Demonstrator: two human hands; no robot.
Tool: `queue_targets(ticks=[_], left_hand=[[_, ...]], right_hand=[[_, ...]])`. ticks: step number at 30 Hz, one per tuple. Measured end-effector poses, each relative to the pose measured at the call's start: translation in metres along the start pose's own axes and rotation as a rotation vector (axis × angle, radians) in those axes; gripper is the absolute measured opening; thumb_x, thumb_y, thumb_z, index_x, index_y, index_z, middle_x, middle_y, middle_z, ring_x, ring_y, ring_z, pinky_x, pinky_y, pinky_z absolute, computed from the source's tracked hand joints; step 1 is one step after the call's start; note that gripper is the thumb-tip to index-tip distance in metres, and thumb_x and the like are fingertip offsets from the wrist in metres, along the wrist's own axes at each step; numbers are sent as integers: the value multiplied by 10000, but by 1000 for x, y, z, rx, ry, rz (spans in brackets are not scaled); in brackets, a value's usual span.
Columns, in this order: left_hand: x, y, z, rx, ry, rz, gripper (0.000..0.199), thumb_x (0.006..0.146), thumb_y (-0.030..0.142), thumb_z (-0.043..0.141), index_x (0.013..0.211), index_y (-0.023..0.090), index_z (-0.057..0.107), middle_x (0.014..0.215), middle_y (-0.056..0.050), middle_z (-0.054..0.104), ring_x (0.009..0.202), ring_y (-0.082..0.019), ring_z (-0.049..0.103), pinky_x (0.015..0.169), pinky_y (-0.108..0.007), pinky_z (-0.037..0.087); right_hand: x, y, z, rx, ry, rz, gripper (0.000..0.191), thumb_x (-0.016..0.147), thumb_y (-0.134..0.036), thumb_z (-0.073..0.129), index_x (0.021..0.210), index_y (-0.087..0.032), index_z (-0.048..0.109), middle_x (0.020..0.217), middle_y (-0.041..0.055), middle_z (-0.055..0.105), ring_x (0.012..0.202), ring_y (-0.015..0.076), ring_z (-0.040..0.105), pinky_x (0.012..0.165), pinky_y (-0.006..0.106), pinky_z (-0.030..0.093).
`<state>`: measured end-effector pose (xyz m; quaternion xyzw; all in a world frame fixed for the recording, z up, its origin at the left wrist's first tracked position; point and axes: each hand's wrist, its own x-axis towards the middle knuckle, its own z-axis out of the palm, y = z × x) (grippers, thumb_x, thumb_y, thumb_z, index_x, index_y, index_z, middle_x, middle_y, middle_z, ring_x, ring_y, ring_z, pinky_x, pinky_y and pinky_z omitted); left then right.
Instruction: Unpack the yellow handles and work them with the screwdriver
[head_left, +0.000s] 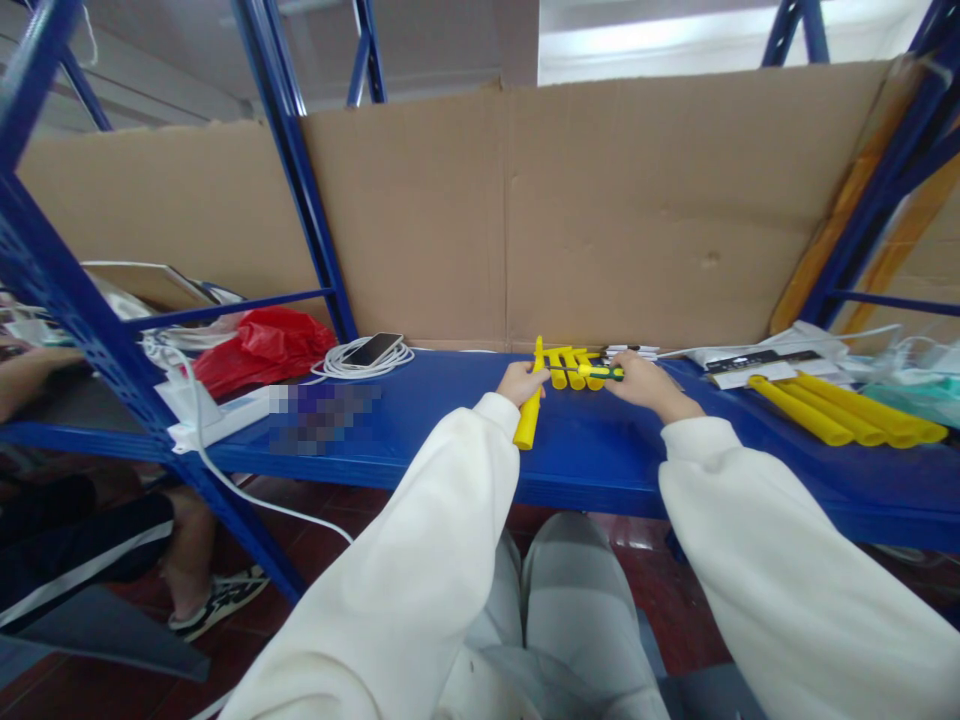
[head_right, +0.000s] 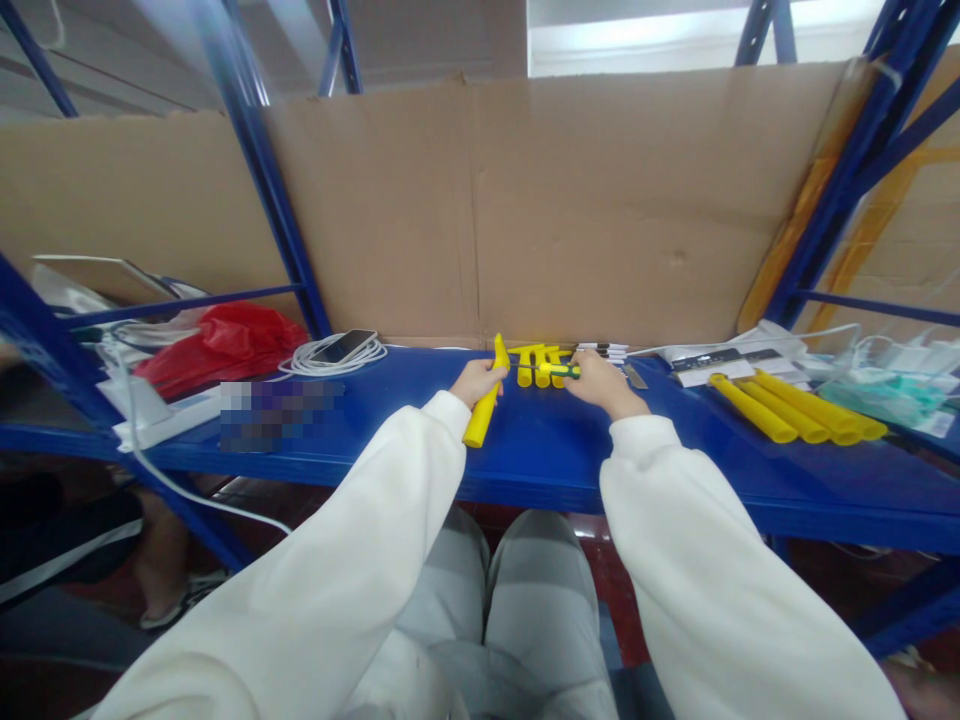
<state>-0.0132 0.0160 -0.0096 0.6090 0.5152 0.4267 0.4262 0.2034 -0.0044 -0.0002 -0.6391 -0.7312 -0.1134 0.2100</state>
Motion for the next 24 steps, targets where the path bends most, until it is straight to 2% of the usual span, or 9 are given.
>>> queue_targets(ticks=[6, 12, 17, 21, 24], left_hand=[[2, -1, -1, -18, -13, 15, 88, 806, 57, 609, 847, 113, 663, 437, 66, 509, 377, -90, 459, 487, -215, 433], [-1, 4, 0, -48, -40, -24, 153, 809, 2, 559, 866, 133, 613, 443, 80, 482, 381, -96, 460, 494, -218, 422], [-7, 9, -2, -91, -101, -61, 199, 852, -10, 524, 777, 173, 504, 471, 84, 459, 369, -83, 438, 455, -207, 365], [-12, 11, -6, -64, -122, -78, 224, 885, 19, 521, 751, 189, 462, 516, 76, 473, 365, -77, 429, 450, -211, 351], [-13, 10, -6, -30, -125, -61, 246, 893, 21, 506, 727, 194, 449, 527, 75, 467, 362, -70, 420, 441, -209, 333]], right_hand=[[0, 1, 5, -31, -42, 32, 329, 790, -239, 638, 1115, -189, 621, 958, 127, 750, 859, 277, 704, 692, 299, 476], [-1, -1, 4, -13, -64, 17, 325, 829, -281, 602, 1135, -185, 654, 1001, 128, 764, 894, 274, 716, 724, 299, 497], [1, -5, 1, 11, -94, 12, 271, 845, -216, 569, 1082, -174, 694, 1098, 136, 756, 972, 267, 714, 805, 302, 509], [1, -5, 2, 29, -119, -33, 215, 852, -189, 559, 1015, -165, 697, 1039, 139, 762, 919, 258, 718, 783, 298, 509], [1, -3, 4, 4, -101, -34, 251, 831, -184, 601, 1069, -156, 676, 1026, 146, 759, 906, 262, 716, 765, 293, 503]])
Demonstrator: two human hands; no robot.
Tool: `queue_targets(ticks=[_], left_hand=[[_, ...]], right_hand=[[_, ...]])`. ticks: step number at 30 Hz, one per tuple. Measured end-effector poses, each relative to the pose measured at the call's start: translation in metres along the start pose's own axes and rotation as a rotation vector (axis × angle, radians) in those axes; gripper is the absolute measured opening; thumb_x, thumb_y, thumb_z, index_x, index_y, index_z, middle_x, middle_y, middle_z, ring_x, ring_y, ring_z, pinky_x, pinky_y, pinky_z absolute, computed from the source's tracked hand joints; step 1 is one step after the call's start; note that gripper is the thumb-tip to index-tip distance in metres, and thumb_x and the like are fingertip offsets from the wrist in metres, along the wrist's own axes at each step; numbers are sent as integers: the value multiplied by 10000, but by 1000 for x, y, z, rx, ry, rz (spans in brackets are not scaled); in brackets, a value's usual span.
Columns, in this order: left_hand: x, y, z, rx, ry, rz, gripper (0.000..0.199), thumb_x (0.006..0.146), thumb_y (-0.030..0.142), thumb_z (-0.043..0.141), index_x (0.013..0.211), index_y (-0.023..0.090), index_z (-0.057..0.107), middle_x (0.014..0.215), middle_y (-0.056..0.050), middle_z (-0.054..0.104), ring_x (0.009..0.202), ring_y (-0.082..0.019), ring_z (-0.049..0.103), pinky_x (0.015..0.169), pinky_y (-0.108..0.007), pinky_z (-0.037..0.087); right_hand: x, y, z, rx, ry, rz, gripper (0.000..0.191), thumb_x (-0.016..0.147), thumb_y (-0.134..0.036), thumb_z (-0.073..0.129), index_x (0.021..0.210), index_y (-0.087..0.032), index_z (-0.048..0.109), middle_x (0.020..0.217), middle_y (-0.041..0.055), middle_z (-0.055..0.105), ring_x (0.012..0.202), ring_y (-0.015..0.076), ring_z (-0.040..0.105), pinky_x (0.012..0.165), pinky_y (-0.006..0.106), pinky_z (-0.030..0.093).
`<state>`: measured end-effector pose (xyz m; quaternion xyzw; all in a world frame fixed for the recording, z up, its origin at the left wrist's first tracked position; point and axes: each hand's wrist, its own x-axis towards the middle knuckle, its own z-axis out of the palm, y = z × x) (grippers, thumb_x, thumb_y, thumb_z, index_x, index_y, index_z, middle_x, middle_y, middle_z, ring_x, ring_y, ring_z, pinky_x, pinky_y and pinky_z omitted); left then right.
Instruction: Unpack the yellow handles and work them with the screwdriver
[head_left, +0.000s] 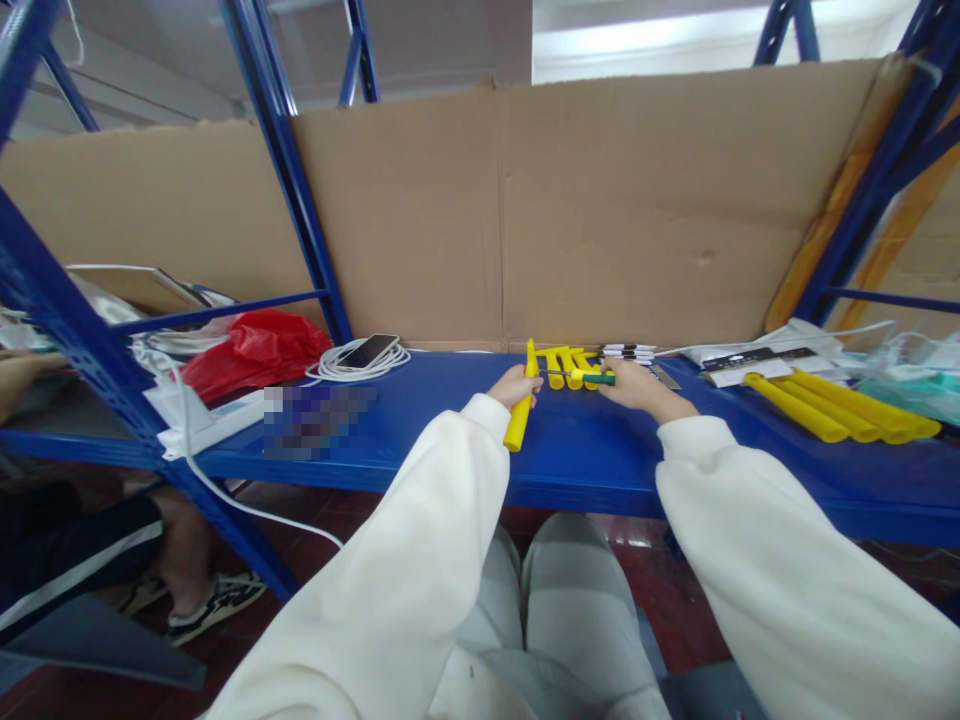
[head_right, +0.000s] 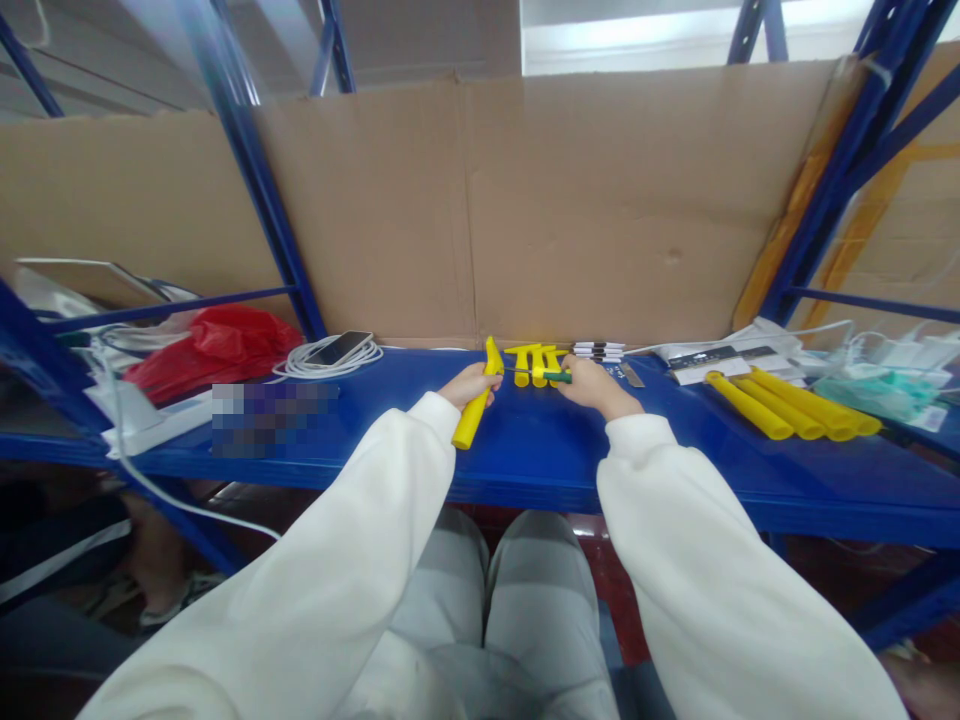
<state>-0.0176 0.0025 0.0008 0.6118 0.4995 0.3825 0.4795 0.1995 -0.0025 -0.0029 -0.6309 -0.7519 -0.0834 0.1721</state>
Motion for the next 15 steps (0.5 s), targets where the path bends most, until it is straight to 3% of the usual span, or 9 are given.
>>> queue_targets(ticks=[9, 15], left_hand=[[8, -7, 2, 30, 73, 90, 251, 815, -22, 482, 680, 189, 461, 464, 86, 399, 376, -85, 428, 457, -206, 329], [5, -5, 2, 24, 96, 107, 275, 794, -32, 478, 658, 202, 428, 441, 89, 389, 365, -83, 419, 435, -199, 310]], right_hand=[[0, 3, 3, -8, 41, 52, 380, 821, -220, 632, 1196, -162, 622, 1074, 148, 751, 926, 275, 713, 750, 302, 489], [4, 8, 7, 20, 39, -31, 211, 818, -240, 624, 1016, -178, 662, 969, 127, 754, 870, 254, 703, 719, 282, 474]])
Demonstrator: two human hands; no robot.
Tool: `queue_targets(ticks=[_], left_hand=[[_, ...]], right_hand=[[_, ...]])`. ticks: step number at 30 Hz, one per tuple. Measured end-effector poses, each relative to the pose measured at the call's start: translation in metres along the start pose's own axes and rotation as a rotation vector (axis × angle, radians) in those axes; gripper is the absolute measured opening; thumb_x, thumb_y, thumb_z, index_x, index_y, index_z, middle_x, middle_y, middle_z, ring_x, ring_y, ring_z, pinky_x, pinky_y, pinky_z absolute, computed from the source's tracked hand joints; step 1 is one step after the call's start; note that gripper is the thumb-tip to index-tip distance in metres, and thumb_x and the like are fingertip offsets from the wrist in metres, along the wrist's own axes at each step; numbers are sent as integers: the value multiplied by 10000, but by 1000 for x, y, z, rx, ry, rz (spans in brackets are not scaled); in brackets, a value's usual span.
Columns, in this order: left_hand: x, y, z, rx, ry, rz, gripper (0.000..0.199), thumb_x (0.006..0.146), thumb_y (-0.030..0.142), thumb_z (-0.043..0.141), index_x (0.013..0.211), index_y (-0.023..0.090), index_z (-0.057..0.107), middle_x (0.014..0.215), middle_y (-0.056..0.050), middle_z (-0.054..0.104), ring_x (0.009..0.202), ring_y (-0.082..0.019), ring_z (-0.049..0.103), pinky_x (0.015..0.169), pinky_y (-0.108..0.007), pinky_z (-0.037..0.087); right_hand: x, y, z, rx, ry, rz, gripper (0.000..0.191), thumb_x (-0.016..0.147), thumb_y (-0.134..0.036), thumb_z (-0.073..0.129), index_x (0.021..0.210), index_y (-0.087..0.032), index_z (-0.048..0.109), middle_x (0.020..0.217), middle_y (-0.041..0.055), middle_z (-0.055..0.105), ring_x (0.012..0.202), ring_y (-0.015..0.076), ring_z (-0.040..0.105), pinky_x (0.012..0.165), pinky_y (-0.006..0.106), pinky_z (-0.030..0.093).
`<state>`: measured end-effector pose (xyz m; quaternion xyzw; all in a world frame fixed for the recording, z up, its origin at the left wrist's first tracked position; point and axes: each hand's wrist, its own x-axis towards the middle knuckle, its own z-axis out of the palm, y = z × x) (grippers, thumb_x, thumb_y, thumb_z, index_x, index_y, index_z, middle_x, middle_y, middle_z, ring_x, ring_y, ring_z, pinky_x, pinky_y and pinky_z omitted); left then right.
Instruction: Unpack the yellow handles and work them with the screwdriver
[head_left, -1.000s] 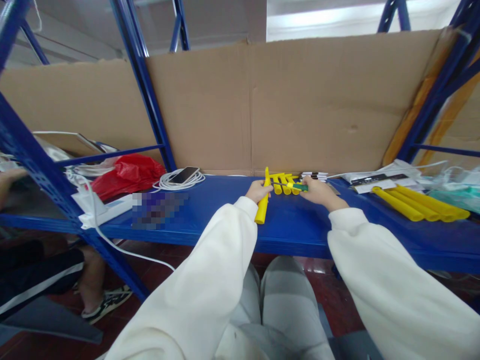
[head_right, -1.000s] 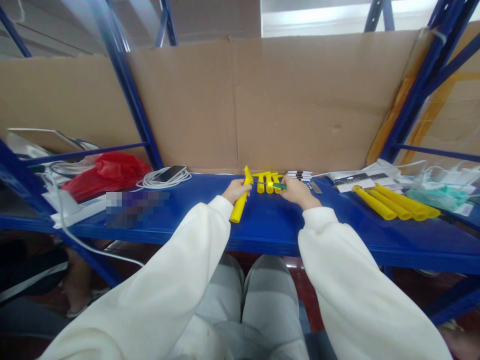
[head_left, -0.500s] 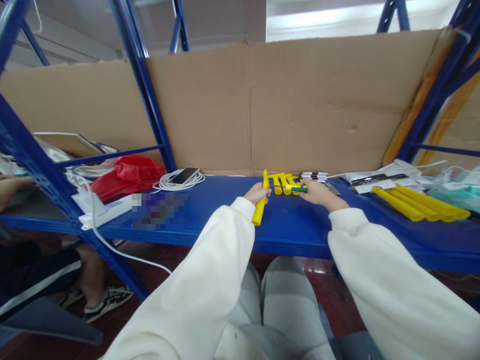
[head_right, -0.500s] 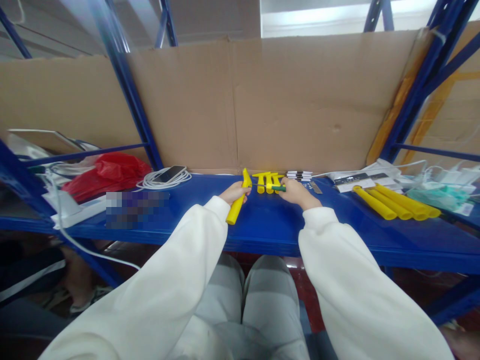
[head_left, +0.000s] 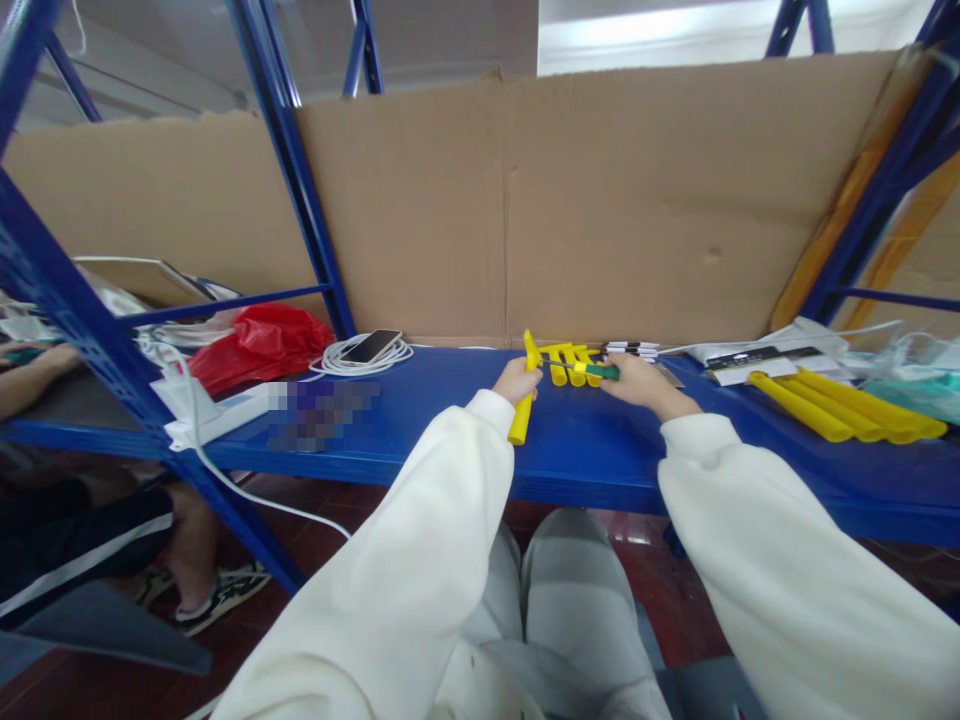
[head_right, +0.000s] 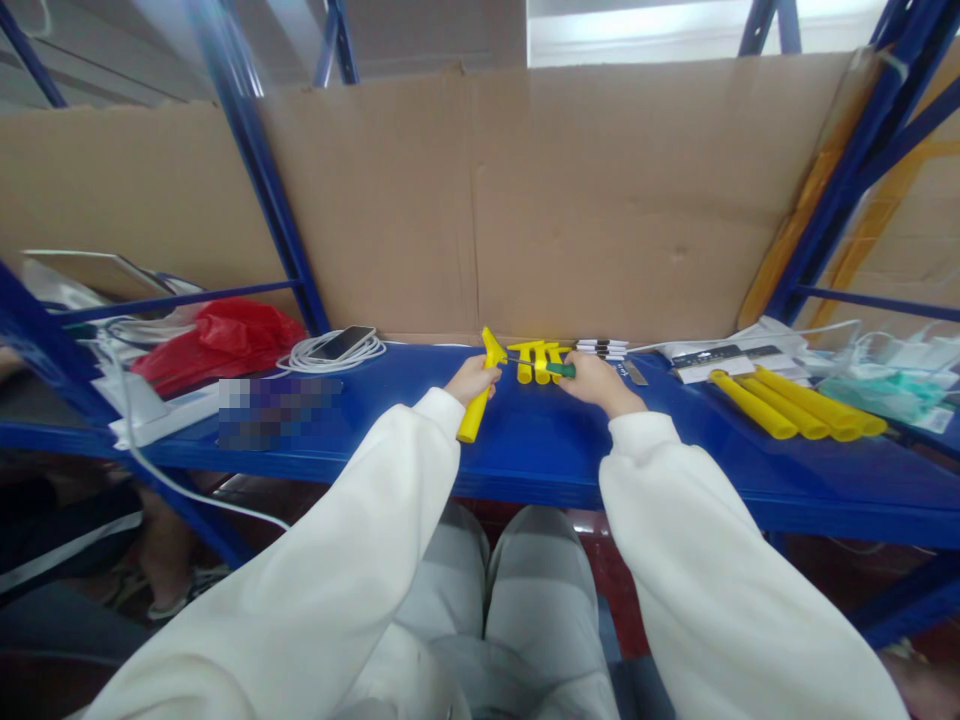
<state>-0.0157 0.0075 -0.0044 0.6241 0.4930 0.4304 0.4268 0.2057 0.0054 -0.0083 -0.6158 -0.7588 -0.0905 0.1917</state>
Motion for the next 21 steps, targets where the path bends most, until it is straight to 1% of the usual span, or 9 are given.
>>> queue_targets(ticks=[2, 5, 9, 13, 18, 21], left_hand=[[-1, 1, 0, -2, 0, 4, 268, 795, -33, 478, 668, 199, 435, 454, 91, 394, 362, -77, 415, 436, -197, 308], [-1, 0, 1, 5, -2, 3, 245, 790, -35, 488, 692, 188, 462, 473, 93, 404, 365, -74, 417, 452, -198, 326], [0, -1, 0, 35, 6, -4, 215, 773, -34, 506, 716, 174, 502, 483, 89, 416, 382, -84, 436, 483, -207, 365], [1, -2, -1, 64, 8, -6, 223, 775, -27, 501, 689, 178, 494, 473, 81, 418, 390, -92, 442, 482, -213, 362], [1, -3, 0, 112, -17, -23, 255, 803, -15, 484, 658, 193, 463, 429, 79, 394, 382, -101, 440, 449, -211, 324], [1, -4, 0, 133, -23, -29, 237, 797, -15, 485, 672, 186, 487, 426, 77, 395, 386, -108, 450, 454, -214, 334]], right_hand=[[1, 4, 3, -4, 19, -12, 218, 803, -242, 646, 1014, -188, 651, 923, 108, 751, 834, 244, 695, 688, 272, 463], [2, 7, 6, -10, 39, -5, 281, 791, -248, 670, 1063, -194, 629, 904, 95, 748, 803, 236, 687, 660, 264, 449], [0, 2, 4, 16, 27, -10, 271, 819, -267, 643, 1080, -195, 632, 971, 108, 753, 843, 238, 693, 693, 269, 462], [-1, -4, 0, 32, -15, -4, 213, 835, -250, 614, 1030, -178, 659, 1036, 133, 750, 903, 249, 699, 743, 278, 477], [-1, -1, 3, -1, -7, 10, 277, 794, -216, 669, 1065, -166, 645, 1001, 131, 750, 896, 250, 699, 731, 271, 474], [-1, 0, 4, 11, -17, -2, 240, 816, -231, 656, 1048, -167, 644, 985, 129, 750, 884, 245, 699, 732, 269, 472]])
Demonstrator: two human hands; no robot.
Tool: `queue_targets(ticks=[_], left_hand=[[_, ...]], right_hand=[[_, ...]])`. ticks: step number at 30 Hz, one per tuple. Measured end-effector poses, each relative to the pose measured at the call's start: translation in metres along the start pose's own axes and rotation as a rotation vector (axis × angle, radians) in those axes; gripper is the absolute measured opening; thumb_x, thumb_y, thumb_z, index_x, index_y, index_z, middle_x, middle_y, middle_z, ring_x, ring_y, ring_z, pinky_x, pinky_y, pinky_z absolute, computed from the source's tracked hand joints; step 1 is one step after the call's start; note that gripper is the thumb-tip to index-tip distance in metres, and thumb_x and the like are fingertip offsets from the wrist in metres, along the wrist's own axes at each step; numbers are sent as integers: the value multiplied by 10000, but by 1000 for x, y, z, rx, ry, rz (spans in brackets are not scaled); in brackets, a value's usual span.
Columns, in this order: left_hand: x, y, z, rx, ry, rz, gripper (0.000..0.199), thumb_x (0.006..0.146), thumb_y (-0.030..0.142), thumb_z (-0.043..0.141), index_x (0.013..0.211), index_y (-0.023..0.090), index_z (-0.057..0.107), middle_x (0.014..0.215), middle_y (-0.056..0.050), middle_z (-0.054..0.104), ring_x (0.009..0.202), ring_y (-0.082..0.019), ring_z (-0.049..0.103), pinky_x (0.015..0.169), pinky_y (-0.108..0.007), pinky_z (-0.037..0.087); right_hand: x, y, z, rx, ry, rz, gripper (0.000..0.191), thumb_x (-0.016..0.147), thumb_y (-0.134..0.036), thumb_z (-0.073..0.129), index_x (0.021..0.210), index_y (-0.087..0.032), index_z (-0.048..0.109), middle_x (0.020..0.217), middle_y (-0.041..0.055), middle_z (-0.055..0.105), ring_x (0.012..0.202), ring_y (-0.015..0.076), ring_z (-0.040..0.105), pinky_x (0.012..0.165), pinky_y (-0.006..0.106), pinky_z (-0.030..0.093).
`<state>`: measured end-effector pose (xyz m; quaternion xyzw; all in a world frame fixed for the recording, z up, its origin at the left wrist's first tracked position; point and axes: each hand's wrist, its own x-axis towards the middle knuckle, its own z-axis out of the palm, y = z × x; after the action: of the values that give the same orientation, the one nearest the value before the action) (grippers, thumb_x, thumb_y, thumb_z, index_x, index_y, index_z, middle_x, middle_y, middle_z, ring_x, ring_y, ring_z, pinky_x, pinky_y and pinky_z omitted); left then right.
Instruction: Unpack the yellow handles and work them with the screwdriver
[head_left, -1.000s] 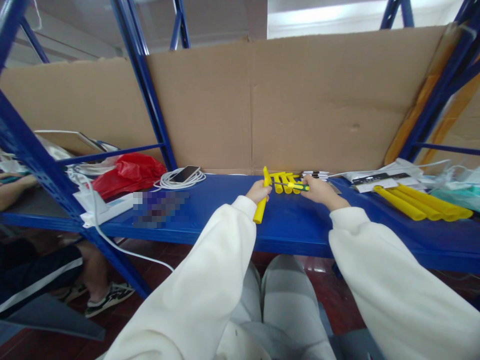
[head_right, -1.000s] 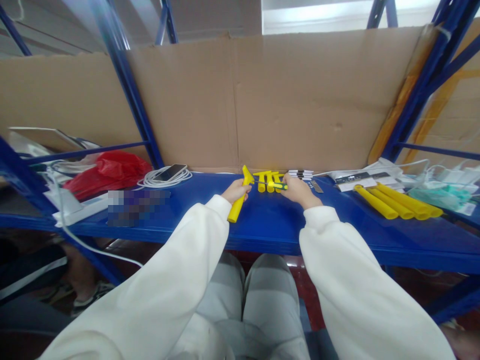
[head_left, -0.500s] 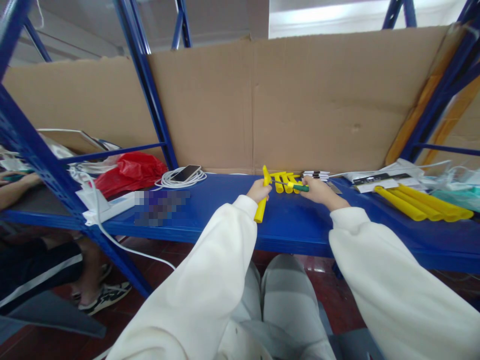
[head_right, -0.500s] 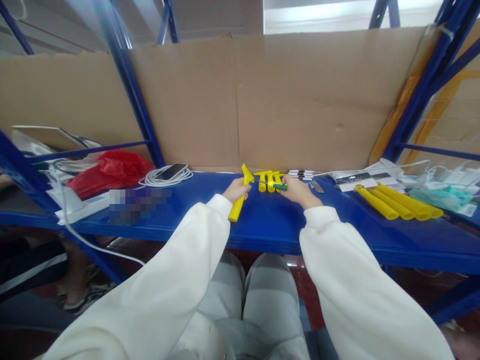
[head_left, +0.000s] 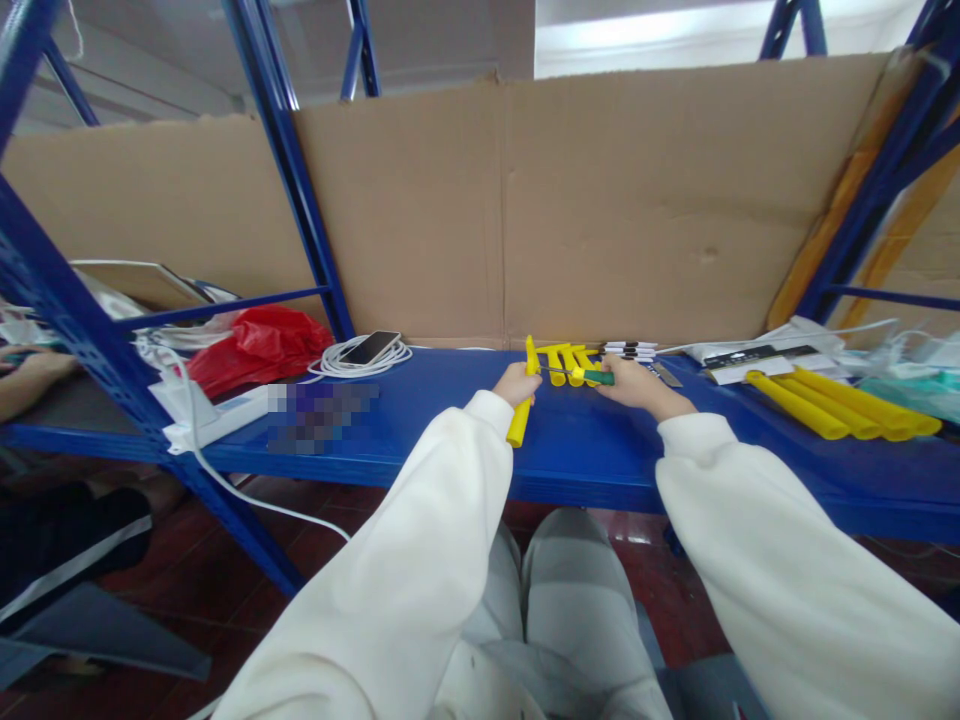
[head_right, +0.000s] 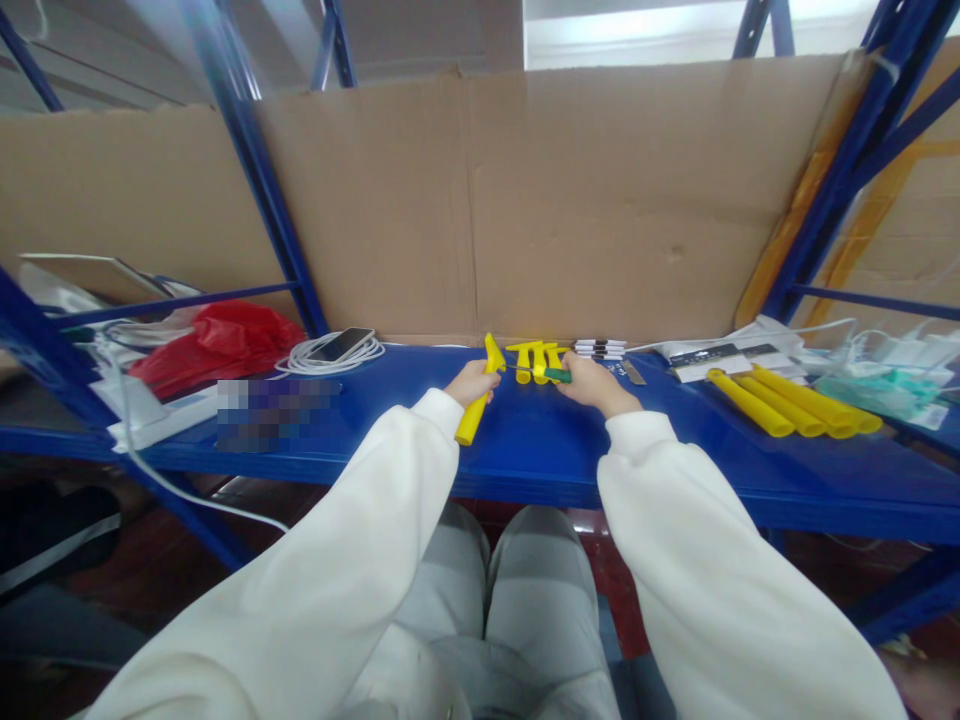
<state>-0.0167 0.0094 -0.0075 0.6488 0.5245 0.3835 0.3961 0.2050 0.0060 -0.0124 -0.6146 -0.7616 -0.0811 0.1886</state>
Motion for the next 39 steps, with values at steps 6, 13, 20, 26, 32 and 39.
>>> queue_targets(ticks=[6, 13, 20, 26, 32, 39], left_hand=[[0, -2, -1, 30, 4, -5, 198, 782, -10, 495, 705, 169, 530, 427, 76, 401, 396, -117, 467, 463, -217, 352], [2, -2, 0, 37, -9, -3, 196, 770, -13, 511, 702, 170, 530, 423, 74, 405, 398, -116, 473, 464, -211, 357], [2, -4, 0, 41, -4, 6, 175, 764, -4, 516, 711, 158, 557, 444, 65, 428, 407, -120, 486, 473, -214, 376], [0, -1, -1, 71, -23, -3, 181, 784, -3, 513, 717, 156, 565, 427, 67, 412, 417, -134, 505, 498, -226, 402], [-1, 0, -1, 73, -25, -6, 218, 796, -18, 499, 683, 168, 524, 439, 72, 413, 387, -105, 464, 452, -210, 348], [-2, 0, -1, 77, -31, 0, 220, 792, -15, 497, 675, 169, 521, 437, 71, 411, 395, -112, 470, 454, -211, 348]], right_hand=[[2, 0, -1, 36, -33, -49, 132, 834, -234, 609, 941, -175, 659, 1005, 127, 750, 908, 240, 697, 770, 269, 476], [2, 2, 3, -18, -11, -2, 269, 795, -195, 659, 1062, -172, 634, 1021, 135, 749, 876, 242, 693, 734, 274, 475], [1, -2, -2, 2, -63, -25, 151, 823, -198, 620, 963, -159, 659, 1009, 144, 750, 900, 243, 698, 768, 271, 474], [0, -2, -2, -5, -38, 37, 292, 784, -167, 673, 1075, -159, 657, 1017, 141, 753, 878, 247, 700, 736, 271, 475], [2, -3, -1, 44, -91, -4, 226, 808, -195, 625, 1017, -157, 701, 1025, 119, 761, 898, 232, 704, 781, 259, 484], [3, 3, 3, 3, -41, -1, 233, 770, -188, 670, 1003, -182, 661, 925, 97, 756, 808, 221, 686, 694, 255, 467]])
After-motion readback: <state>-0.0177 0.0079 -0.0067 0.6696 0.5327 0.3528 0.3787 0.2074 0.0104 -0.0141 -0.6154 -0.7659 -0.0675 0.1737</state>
